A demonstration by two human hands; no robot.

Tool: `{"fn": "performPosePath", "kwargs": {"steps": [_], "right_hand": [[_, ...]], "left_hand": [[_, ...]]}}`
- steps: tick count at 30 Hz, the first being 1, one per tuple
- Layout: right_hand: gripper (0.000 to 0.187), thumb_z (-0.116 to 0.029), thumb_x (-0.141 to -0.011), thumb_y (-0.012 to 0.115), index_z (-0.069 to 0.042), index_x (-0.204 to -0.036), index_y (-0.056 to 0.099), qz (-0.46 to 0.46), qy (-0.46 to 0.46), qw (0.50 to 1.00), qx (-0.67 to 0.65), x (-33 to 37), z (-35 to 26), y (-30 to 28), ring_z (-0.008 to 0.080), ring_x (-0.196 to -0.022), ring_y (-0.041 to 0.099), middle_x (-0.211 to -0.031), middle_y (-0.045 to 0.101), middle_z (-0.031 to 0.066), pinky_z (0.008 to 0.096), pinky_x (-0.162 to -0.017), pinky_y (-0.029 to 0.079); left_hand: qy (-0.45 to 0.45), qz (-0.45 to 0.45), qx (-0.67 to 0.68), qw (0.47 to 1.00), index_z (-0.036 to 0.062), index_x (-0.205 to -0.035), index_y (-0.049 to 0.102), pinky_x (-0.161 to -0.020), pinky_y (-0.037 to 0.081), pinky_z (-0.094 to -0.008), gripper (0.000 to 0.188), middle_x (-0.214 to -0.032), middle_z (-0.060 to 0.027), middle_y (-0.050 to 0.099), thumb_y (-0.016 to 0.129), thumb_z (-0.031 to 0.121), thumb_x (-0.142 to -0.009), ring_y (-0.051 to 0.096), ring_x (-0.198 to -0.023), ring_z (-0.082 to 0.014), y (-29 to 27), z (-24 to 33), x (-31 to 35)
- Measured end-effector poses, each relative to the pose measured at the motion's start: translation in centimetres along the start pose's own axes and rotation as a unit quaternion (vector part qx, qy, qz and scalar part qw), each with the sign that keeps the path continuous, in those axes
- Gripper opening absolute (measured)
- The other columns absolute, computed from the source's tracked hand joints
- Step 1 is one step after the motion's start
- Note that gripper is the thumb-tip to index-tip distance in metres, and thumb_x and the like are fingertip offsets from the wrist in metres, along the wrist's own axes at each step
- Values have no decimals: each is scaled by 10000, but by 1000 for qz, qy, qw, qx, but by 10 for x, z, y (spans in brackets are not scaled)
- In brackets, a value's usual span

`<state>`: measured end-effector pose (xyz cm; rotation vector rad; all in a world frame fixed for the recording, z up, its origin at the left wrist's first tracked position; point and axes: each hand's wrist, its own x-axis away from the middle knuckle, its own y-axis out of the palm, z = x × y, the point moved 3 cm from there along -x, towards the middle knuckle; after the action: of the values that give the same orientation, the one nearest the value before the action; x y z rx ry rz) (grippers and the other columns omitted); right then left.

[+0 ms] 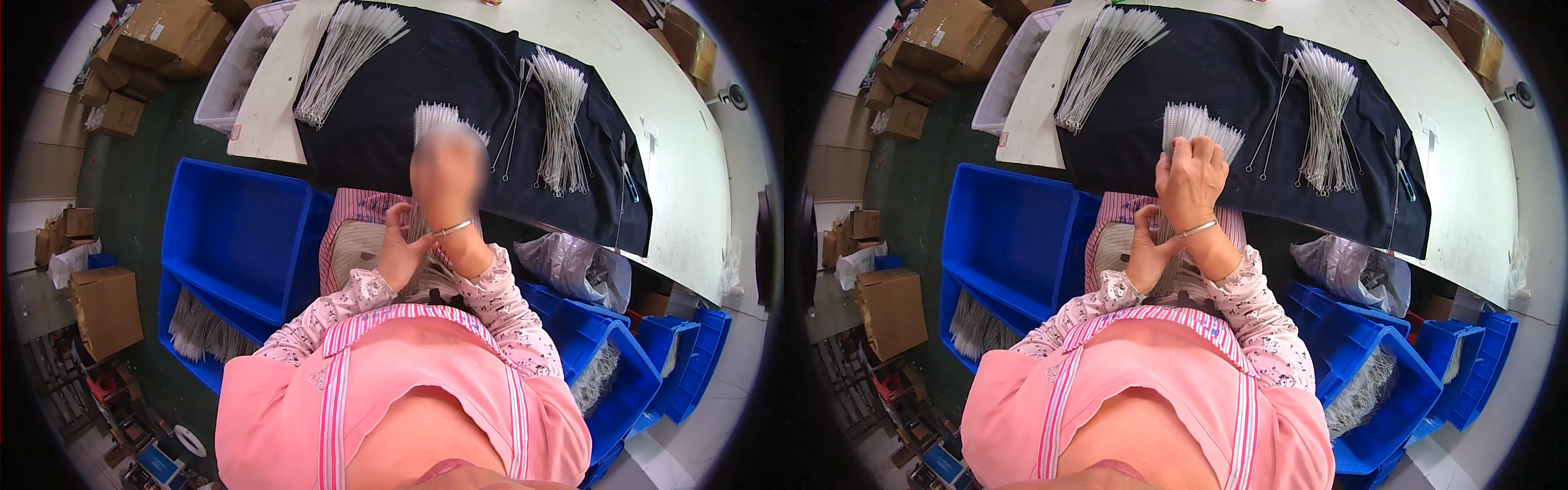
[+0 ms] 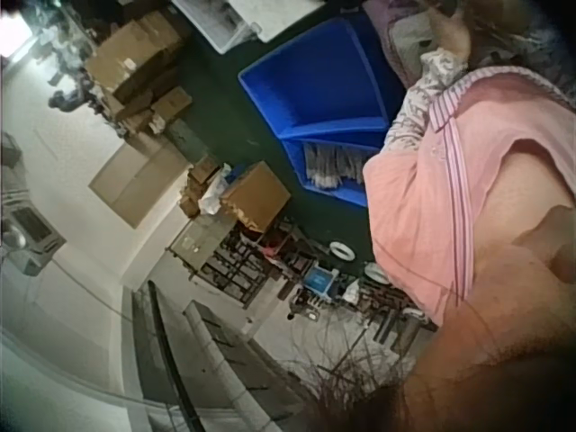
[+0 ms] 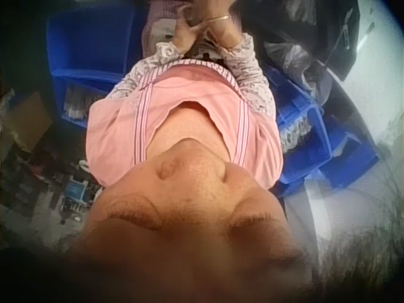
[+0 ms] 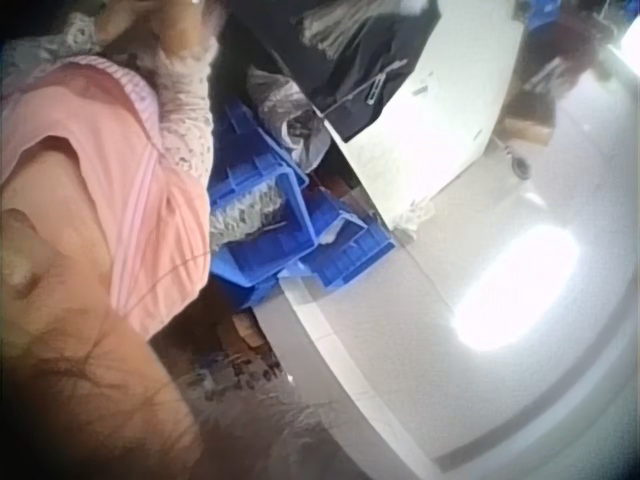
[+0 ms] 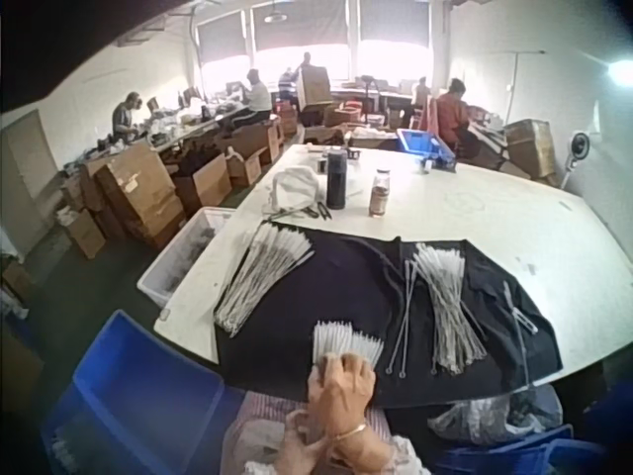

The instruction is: The person sits on the floor and repeatedly picks up bundles of thin white bristle brushes from blue bins, aligns them in hand, and places them into a second bin. They occasionally inspect individual brushes and adjust the bundles before stacking them.

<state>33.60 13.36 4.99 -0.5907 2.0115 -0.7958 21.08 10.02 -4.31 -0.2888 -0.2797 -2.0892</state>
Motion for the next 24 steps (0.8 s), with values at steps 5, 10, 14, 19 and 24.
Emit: {"fn": "performPosePath", "kwargs": {"steps": [5,10,14,19,24], "right_hand": [[209,-162,-720,641,-76,-909,619,-47,26,998,-37,6,18,20,277,-853,547,-901,557,98,394,-693,433],[165,-130,-706,628,-60,-854,604,-24,18,998,-53,4,19,23,284,-797,557,-851,554,103,394,-669,451],[143,-132,-707,637,-61,-824,594,-25,0,998,-57,4,17,23,282,-783,552,-820,541,100,391,-651,448],[114,-154,-718,648,-63,-759,594,-21,-3,999,-49,5,14,21,269,-769,548,-792,532,90,386,-649,438],[168,-208,-728,660,-55,-697,596,-107,14,993,39,7,12,25,284,-785,572,-796,558,98,383,-685,453]], "left_hand": [[-23,-37,56,997,71,-892,383,-602,418,-225,344,-798,-11,464,705,75,-773,476,-706,-85,-1,4,-2],[-58,-10,40,997,103,-736,365,-515,296,-229,355,-700,43,322,717,119,-776,302,-626,-53,-6,-6,-2],[-33,32,25,999,118,-690,351,-506,271,-236,386,-667,55,299,726,144,-779,271,-610,-56,-4,-2,-2],[-35,25,31,999,115,-667,347,-493,258,-246,409,-643,61,290,729,191,-794,264,-589,-58,-5,-2,-2],[-43,44,26,998,115,-641,338,-483,254,-251,422,-622,59,287,714,203,-811,265,-584,-59,-4,-6,-1]]}}
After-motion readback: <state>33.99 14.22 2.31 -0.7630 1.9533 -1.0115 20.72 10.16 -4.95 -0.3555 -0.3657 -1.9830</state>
